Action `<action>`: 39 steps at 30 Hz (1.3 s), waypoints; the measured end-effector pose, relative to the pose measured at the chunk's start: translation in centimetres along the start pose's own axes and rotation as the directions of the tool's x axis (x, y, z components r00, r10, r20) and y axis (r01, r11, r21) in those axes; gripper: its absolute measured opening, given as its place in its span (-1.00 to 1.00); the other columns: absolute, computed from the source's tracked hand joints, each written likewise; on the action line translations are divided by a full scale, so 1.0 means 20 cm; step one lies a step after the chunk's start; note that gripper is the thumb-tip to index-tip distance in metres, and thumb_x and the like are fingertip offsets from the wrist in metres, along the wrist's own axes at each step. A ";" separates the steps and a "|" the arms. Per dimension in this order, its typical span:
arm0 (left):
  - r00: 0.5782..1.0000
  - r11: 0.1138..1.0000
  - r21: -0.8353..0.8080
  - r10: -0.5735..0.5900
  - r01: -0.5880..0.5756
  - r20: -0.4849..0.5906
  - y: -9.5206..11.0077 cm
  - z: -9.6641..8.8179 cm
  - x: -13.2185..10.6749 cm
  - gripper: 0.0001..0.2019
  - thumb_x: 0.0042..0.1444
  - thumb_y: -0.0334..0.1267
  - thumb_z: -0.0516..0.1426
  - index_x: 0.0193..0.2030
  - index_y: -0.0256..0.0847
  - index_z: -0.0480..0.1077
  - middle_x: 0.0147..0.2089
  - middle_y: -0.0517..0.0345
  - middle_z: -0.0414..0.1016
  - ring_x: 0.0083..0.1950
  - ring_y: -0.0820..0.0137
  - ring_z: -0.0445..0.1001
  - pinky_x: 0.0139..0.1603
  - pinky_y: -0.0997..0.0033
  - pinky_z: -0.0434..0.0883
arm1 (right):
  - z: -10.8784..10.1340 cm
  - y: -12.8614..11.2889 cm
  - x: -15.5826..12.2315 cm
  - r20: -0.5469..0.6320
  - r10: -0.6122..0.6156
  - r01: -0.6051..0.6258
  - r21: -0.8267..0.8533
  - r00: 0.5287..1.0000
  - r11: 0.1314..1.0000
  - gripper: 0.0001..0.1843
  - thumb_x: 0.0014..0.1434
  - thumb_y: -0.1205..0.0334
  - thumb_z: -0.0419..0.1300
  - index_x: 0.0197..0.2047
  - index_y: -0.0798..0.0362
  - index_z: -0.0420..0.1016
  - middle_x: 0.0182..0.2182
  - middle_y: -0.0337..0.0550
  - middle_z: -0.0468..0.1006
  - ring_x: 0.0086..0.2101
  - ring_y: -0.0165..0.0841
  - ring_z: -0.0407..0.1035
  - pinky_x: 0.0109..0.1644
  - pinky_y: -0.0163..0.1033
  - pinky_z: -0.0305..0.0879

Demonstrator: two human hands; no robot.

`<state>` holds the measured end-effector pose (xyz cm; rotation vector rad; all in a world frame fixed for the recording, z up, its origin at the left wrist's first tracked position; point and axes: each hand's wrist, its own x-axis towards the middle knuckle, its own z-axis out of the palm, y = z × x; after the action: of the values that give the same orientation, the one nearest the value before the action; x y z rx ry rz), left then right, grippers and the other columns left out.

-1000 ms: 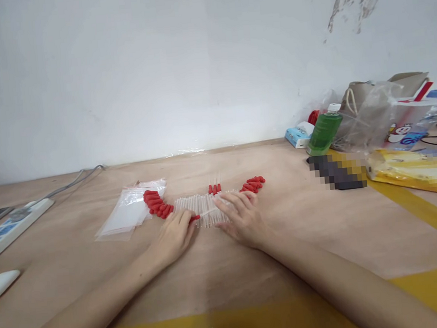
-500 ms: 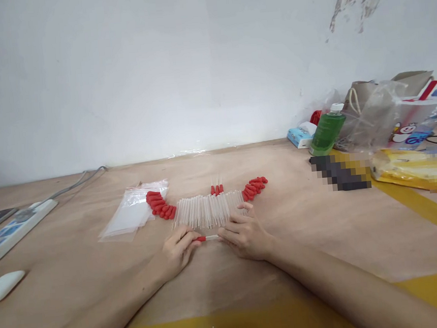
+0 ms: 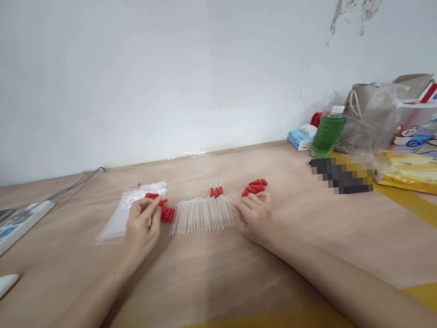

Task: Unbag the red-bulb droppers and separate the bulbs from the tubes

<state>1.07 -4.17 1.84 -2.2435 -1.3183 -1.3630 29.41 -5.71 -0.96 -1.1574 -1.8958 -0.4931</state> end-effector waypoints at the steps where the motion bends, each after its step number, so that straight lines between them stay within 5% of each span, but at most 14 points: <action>1: 0.999 0.999 0.018 -0.050 0.050 -0.004 -0.03 -0.01 0.03 -0.71 0.14 -0.37 -0.04 -0.02 -0.14 0.33 -0.25 0.06 0.29 -0.23 0.37 0.35 -0.23 0.32 0.37 | 0.01 -0.01 0.01 0.001 0.023 -0.023 -0.028 1.000 0.999 -0.82 0.11 0.34 0.05 -0.24 0.06 0.45 -0.51 -0.25 0.48 -0.42 -0.44 0.27 -0.16 -0.20 -0.07; 6: 0.967 0.972 0.101 -0.222 0.210 0.126 -0.13 -0.03 0.08 -0.83 0.09 -0.31 0.01 -0.18 -0.13 0.36 -0.27 0.11 0.39 -0.27 0.33 0.37 -0.22 0.25 0.34 | 0.08 0.00 0.03 0.009 0.076 -0.074 -0.155 0.997 0.985 -0.84 0.08 0.34 0.05 -0.34 0.03 0.46 -0.48 -0.24 0.50 -0.38 -0.39 0.28 -0.17 -0.17 -0.11; 15: 0.956 0.971 0.147 -0.215 0.187 0.201 -0.12 -0.03 0.06 -0.88 0.07 -0.24 0.04 -0.38 -0.17 0.37 -0.33 0.18 0.44 -0.28 0.37 0.36 -0.21 0.37 0.29 | 0.12 -0.01 0.01 0.111 0.072 -0.051 -0.181 0.991 0.982 -0.80 0.14 0.24 0.03 -0.30 0.02 0.47 -0.48 -0.23 0.50 -0.39 -0.40 0.23 -0.18 -0.16 -0.14; 20: 0.975 0.980 0.154 -0.152 0.127 0.163 -0.15 -0.03 0.05 -0.87 0.09 -0.23 0.04 -0.36 -0.17 0.38 -0.34 0.18 0.45 -0.31 0.37 0.35 -0.21 0.35 0.27 | 0.11 -0.03 0.00 0.184 0.044 -0.015 -0.158 0.982 0.987 -0.79 0.13 0.17 0.04 -0.26 0.01 0.48 -0.44 -0.18 0.50 -0.35 -0.37 0.23 -0.15 -0.15 -0.13; 24: 0.993 0.972 0.210 -0.101 0.110 -0.055 -0.15 -0.03 0.02 -0.89 0.09 -0.26 0.06 -0.30 -0.16 0.40 -0.32 0.13 0.47 -0.26 0.31 0.37 -0.17 0.25 0.25 | 0.10 -0.03 -0.01 0.183 0.075 -0.051 -0.134 0.980 0.990 -0.75 0.14 0.09 0.05 -0.27 0.02 0.48 -0.38 -0.16 0.49 -0.32 -0.36 0.24 -0.14 -0.15 -0.13; 26: 0.990 0.978 0.207 0.005 0.024 -0.141 -0.11 -0.02 -0.02 -0.90 0.08 -0.31 0.08 -0.26 -0.16 0.39 -0.29 0.11 0.48 -0.23 0.31 0.37 -0.14 0.23 0.23 | 0.09 -0.03 0.02 0.180 0.106 -0.084 -0.126 0.978 0.988 -0.74 0.13 0.08 0.05 -0.26 0.02 0.48 -0.36 -0.15 0.49 -0.31 -0.36 0.25 -0.15 -0.17 -0.13; 28: 0.982 0.978 0.145 0.167 -0.153 -0.089 -0.04 -0.01 -0.07 -0.89 0.05 -0.36 0.10 -0.25 -0.17 0.38 -0.32 0.12 0.47 -0.27 0.35 0.37 -0.19 0.28 0.24 | 0.07 -0.01 0.07 0.207 0.158 -0.131 -0.140 0.966 0.981 -0.75 0.13 0.13 0.03 -0.29 0.03 0.49 -0.36 -0.14 0.50 -0.31 -0.35 0.26 -0.17 -0.17 -0.13; 31: 0.908 0.918 -0.038 0.397 -0.395 0.132 0.07 0.02 -0.13 -0.87 0.03 -0.41 0.10 -0.24 -0.19 0.37 -0.39 0.15 0.45 -0.36 0.41 0.32 -0.31 0.36 0.22 | 0.07 0.00 0.21 0.351 0.297 -0.236 -0.208 0.888 0.949 -0.73 0.13 0.20 -0.02 -0.37 0.02 0.50 -0.36 -0.13 0.51 -0.31 -0.33 0.29 -0.17 -0.15 -0.12; 34: 0.819 0.861 -0.180 0.508 -0.475 0.267 0.14 0.04 -0.16 -0.85 0.06 -0.44 0.08 -0.22 -0.20 0.36 -0.42 0.15 0.42 -0.38 0.43 0.27 -0.36 0.38 0.19 | 0.13 0.01 0.37 0.566 0.465 -0.342 -0.316 0.680 0.885 -0.70 0.12 0.17 -0.04 -0.38 0.03 0.50 -0.35 -0.09 0.51 -0.26 -0.27 0.32 -0.14 -0.12 -0.09; 39: 0.809 0.866 -0.215 0.499 -0.452 0.312 0.13 0.06 -0.16 -0.86 0.06 -0.45 0.07 -0.23 -0.23 0.35 -0.43 0.13 0.41 -0.38 0.42 0.25 -0.35 0.38 0.17 | 0.30 0.03 0.53 0.661 0.554 -0.404 -0.386 0.506 0.830 -0.79 -0.01 0.22 0.10 -0.35 0.09 0.52 -0.40 -0.04 0.52 -0.32 -0.25 0.36 -0.16 -0.12 0.01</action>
<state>3.27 -6.92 -0.63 -2.7581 -0.6625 -0.9071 24.84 4.34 4.33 -2.1983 -2.0543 0.2064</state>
